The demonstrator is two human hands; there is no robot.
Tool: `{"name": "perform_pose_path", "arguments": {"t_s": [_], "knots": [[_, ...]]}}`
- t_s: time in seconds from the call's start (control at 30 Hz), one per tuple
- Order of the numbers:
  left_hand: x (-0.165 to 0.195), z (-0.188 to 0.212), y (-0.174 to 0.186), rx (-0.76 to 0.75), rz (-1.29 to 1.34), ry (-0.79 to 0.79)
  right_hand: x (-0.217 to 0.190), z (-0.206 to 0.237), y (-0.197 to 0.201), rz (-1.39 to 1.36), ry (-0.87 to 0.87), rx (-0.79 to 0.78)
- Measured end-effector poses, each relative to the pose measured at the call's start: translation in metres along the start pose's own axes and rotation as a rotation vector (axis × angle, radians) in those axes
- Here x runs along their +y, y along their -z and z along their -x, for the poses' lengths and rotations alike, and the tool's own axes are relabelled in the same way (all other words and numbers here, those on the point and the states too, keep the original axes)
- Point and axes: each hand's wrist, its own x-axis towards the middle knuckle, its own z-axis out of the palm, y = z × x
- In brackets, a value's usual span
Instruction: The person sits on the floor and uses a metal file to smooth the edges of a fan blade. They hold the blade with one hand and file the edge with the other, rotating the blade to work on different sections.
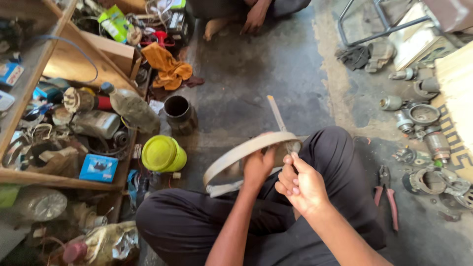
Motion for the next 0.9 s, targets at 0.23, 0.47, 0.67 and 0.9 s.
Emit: {"name": "perform_pose_path", "arguments": {"t_s": [0.23,0.47,0.67,0.9], "knots": [[-0.009,-0.030,0.014,0.084,0.142,0.227,0.005,0.028,0.005,-0.014,-0.102,-0.071],[-0.027,-0.002,-0.003,0.029,0.007,-0.056,-0.009,-0.001,0.013,-0.067,-0.055,-0.146],[-0.023,-0.010,0.000,0.028,-0.010,0.128,-0.007,-0.014,0.003,-0.062,-0.056,-0.116],[-0.022,-0.035,0.018,0.029,0.397,0.311,0.007,0.021,0.007,-0.001,-0.108,-0.075]]}}
